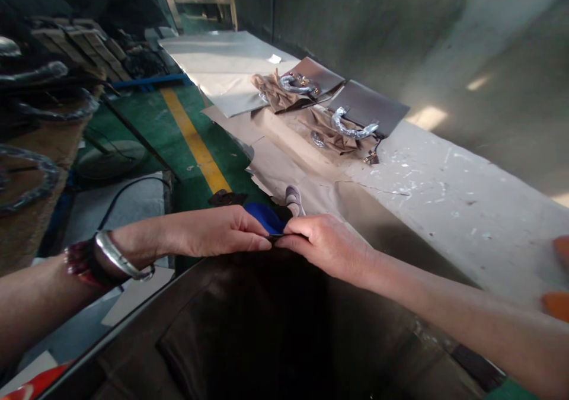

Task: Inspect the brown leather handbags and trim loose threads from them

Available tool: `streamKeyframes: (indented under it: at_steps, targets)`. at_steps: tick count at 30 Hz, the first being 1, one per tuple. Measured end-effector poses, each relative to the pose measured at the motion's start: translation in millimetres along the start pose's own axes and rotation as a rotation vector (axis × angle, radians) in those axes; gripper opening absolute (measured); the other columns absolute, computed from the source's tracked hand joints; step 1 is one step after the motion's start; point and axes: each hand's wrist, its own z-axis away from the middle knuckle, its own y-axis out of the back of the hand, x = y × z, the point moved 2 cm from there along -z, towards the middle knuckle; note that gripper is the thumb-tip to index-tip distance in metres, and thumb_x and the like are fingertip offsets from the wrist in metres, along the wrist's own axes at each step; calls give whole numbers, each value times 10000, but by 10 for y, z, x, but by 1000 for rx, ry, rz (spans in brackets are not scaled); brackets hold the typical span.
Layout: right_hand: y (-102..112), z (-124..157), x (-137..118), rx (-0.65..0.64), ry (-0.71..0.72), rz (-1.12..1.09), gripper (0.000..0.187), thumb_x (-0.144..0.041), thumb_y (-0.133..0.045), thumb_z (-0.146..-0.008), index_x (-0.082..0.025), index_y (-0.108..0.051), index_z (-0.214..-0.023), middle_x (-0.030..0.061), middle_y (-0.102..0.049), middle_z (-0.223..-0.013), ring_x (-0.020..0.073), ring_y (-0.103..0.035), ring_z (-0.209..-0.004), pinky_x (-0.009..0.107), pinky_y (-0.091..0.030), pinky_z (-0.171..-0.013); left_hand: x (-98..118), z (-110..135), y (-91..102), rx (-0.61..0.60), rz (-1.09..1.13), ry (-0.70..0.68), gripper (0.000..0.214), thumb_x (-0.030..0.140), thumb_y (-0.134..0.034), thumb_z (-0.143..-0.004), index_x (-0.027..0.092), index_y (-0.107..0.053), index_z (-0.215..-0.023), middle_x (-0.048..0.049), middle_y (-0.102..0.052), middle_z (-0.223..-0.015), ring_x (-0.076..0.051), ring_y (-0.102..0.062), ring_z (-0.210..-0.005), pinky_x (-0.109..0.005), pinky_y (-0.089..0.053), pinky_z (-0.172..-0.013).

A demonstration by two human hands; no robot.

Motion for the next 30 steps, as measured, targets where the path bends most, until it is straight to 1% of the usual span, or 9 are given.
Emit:
streamKeyframes:
  at_steps: [3,5,8,11,16,19,22,26,30]
  targets:
    - [45,10,-61,8,-12,43,241,-283,-540,-861,-190,-621,-654,-30,-541,-575,87,-503,-559,207,-283,-512,113,-60,5,-52,-113,-26,347,482,-553,-768,148,-647,-768,44,-444,-584,-84,-351,-504,-181,-288,-459]
    - [56,17,-60,2,-9,37,276,-259,-517,-872,-179,-598,-620,-41,-492,-538,73,-462,-520,203,-269,-499,142,-114,1,0,-150,-45,364,480,-544,-767,136,-611,-673,45,-388,-549,-82,-318,-492,-188,-259,-440]
    - [56,29,11,1,-41,-23,379,-345,-443,-911,-166,-576,-605,-41,-458,-515,73,-435,-491,206,-277,-487,113,-174,-14,80,-138,-54,373,472,-532,-767,128,-604,-641,42,-375,-535,-85,-330,-498,-189,-256,-440]
    - [55,54,111,52,-72,-125,419,-388,-357,-936,-164,-590,-670,-17,-523,-562,100,-492,-536,219,-349,-521,62,-194,-22,116,-110,-22,368,473,-527,-764,128,-636,-695,39,-415,-546,-92,-367,-515,-183,-289,-463]
    - [51,127,194,217,23,-139,239,-280,-403,-929,-185,-617,-879,21,-649,-787,128,-591,-711,250,-457,-675,55,-214,-9,104,-123,-12,387,486,-515,-752,126,-653,-715,36,-449,-555,-97,-381,-517,-187,-306,-478]
    - [60,173,166,294,228,-20,182,-215,-455,-912,-185,-633,-942,49,-643,-923,140,-589,-842,270,-471,-774,66,-230,-2,114,-146,-19,390,472,-506,-751,116,-666,-749,28,-469,-577,-106,-404,-546,-193,-327,-515]
    - [60,200,138,300,387,191,210,-175,-451,-912,-159,-661,-910,78,-630,-915,165,-560,-894,280,-478,-768,67,-243,-5,109,-133,-18,375,451,-497,-752,112,-660,-754,24,-472,-592,-112,-417,-569,-195,-336,-538]
    - [45,210,133,316,477,448,234,-128,-436,-902,-148,-666,-865,72,-619,-808,176,-525,-829,286,-469,-703,53,-259,-12,107,-107,-32,358,455,-497,-748,125,-599,-655,32,-424,-563,-103,-373,-534,-196,-311,-501]
    - [10,206,110,354,496,588,253,-92,-450,-876,-143,-628,-704,54,-575,-699,165,-488,-724,276,-429,-637,32,-269,-29,133,-82,-39,361,464,-503,-742,138,-535,-590,35,-386,-539,-93,-320,-502,-198,-277,-463]
